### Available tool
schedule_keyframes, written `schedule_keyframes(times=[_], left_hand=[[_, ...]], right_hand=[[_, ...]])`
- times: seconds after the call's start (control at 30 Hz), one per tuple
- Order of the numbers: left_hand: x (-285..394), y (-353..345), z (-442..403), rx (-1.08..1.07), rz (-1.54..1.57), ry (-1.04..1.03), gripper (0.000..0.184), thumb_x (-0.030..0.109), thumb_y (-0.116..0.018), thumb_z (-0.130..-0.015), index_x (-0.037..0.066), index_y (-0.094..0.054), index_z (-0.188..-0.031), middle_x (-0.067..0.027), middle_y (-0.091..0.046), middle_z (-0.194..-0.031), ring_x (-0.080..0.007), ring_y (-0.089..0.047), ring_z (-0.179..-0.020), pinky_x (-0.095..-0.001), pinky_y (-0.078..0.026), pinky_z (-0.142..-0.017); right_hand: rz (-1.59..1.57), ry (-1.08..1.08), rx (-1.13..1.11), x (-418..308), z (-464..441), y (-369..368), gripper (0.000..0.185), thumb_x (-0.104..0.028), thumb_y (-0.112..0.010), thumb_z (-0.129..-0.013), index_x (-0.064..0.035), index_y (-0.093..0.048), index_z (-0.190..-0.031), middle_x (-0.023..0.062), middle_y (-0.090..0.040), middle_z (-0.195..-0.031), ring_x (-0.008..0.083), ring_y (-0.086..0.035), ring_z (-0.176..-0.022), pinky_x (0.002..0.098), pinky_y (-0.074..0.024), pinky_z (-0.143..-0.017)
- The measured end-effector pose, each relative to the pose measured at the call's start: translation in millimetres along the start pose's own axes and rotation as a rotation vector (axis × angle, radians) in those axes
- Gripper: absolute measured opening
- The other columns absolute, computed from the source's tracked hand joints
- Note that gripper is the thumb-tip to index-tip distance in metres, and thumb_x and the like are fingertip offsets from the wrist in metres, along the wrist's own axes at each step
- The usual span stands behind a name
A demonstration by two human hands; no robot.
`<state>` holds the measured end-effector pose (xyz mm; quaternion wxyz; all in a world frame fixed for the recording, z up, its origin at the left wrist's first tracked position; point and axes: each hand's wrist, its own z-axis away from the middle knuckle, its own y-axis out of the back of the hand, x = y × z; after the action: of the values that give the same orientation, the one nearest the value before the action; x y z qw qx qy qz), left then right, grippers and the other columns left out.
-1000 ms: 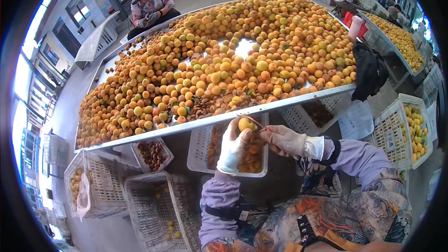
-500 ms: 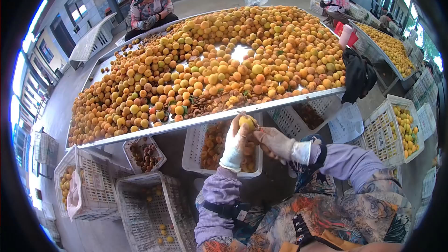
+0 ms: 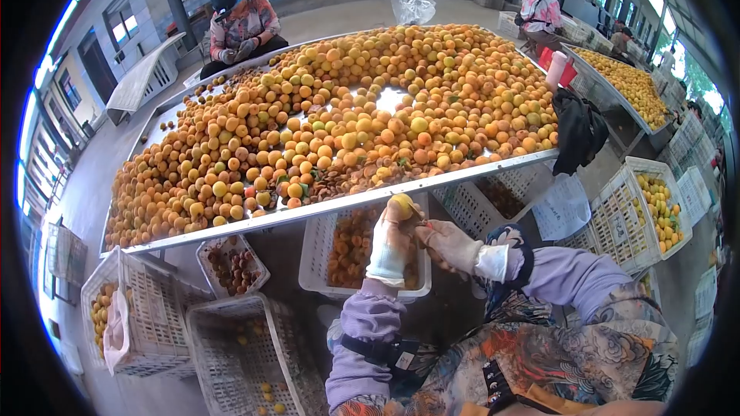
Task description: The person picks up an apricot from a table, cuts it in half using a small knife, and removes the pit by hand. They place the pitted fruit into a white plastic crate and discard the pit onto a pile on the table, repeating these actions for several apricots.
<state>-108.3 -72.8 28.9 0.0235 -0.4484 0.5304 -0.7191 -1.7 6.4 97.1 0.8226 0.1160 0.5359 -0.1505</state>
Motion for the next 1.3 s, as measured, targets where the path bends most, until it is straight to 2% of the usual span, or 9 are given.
schedule_keyframes(times=[0.2,0.4,0.6,0.77,0.83,0.97,1.03,1.2,1.3], left_hand=[[-2,6,7,0.051,-0.14,-0.109,0.038,0.037,-0.051,-0.093,0.002,-0.054,-0.108,-0.0097,-0.058,-0.096,-0.0186,-0.056,-0.089,-0.033,-0.046,-0.083],[3,-7,23,0.066,-0.037,0.038,0.039,0.044,-0.051,-0.091,0.006,-0.056,-0.1,-0.0067,-0.058,-0.086,-0.0167,-0.054,-0.08,-0.0297,-0.047,-0.074],[6,-5,14,0.034,-0.303,-0.132,0.042,0.037,-0.051,-0.094,-0.001,-0.051,-0.112,-0.0084,-0.059,-0.094,-0.0164,-0.057,-0.085,-0.0294,-0.047,-0.078],[-1,9,16,-0.076,-0.399,-0.15,0.043,0.036,-0.05,-0.094,-0.002,-0.051,-0.114,-0.0088,-0.059,-0.097,-0.0149,-0.057,-0.087,-0.0278,-0.046,-0.079],[-6,17,20,0.01,-0.282,0.012,0.04,0.035,-0.05,-0.094,0.0,-0.051,-0.114,-0.01,-0.059,-0.101,-0.0162,-0.057,-0.088,-0.0295,-0.049,-0.078],[3,29,28,0.008,-0.5,-0.02,0.042,0.038,-0.051,-0.093,0.0,-0.053,-0.11,-0.0097,-0.06,-0.099,-0.0164,-0.057,-0.087,-0.0297,-0.048,-0.079],[5,29,29,0.02,-0.683,-0.149,0.043,0.039,-0.052,-0.093,-0.001,-0.055,-0.108,-0.0102,-0.061,-0.096,-0.0171,-0.058,-0.085,-0.0298,-0.048,-0.079],[5,14,26,0.053,-0.65,-0.173,0.048,0.044,-0.053,-0.091,-0.001,-0.054,-0.108,-0.0111,-0.062,-0.094,-0.0179,-0.059,-0.084,-0.0301,-0.049,-0.078],[-7,16,17,0.055,-0.398,0.058,0.051,0.048,-0.052,-0.09,0.0,-0.054,-0.107,-0.0114,-0.062,-0.093,-0.0178,-0.059,-0.083,-0.0305,-0.05,-0.076]], right_hand=[[0.161,-0.106,-0.123,7,-2,10,0.029,-0.041,-0.045,-0.094,-0.012,-0.048,-0.092,-0.0033,-0.04,-0.05,0.0084,-0.036,-0.032,0.0252,-0.0284,-0.028],[-0.088,0.278,0.077,67,-18,-22,0.027,-0.023,-0.047,-0.097,-0.0025,-0.054,-0.112,-0.0006,-0.058,-0.094,0.0046,-0.049,-0.082,0.0202,-0.0432,-0.075],[-0.007,-0.203,-0.091,-6,3,1,0.021,-0.031,-0.047,-0.096,-0.0112,-0.053,-0.096,-0.0035,-0.049,-0.063,0.0052,-0.044,-0.047,0.0202,-0.036,-0.039],[-0.124,-0.039,-0.056,40,-13,-16,0.022,-0.033,-0.049,-0.095,-0.0115,-0.052,-0.093,-0.0039,-0.045,-0.056,0.0065,-0.039,-0.039,0.0224,-0.0301,-0.033],[-0.149,0.57,0.167,85,-41,-40,0.023,-0.033,-0.049,-0.095,-0.0099,-0.054,-0.094,-0.0038,-0.047,-0.058,0.0068,-0.043,-0.042,0.0225,-0.0325,-0.035],[-0.21,0.406,0.135,78,-23,-42,0.025,-0.032,-0.049,-0.095,-0.007,-0.055,-0.095,-0.0037,-0.049,-0.061,0.0066,-0.047,-0.048,0.0218,-0.0364,-0.04],[-0.065,-0.09,-0.035,34,0,-24,0.026,-0.03,-0.049,-0.095,-0.0052,-0.054,-0.095,-0.0032,-0.05,-0.063,0.0063,-0.048,-0.054,0.0216,-0.0375,-0.044],[-0.066,-0.038,-0.082,57,-25,-18,0.025,-0.028,-0.048,-0.095,-0.0037,-0.054,-0.098,-0.0002,-0.053,-0.066,0.0077,-0.051,-0.059,0.023,-0.0411,-0.051],[-0.1,0.447,0.148,101,-38,-36,0.028,-0.024,-0.05,-0.095,0.001,-0.056,-0.105,0.0061,-0.062,-0.087,0.0131,-0.056,-0.082,0.0267,-0.0457,-0.075]])
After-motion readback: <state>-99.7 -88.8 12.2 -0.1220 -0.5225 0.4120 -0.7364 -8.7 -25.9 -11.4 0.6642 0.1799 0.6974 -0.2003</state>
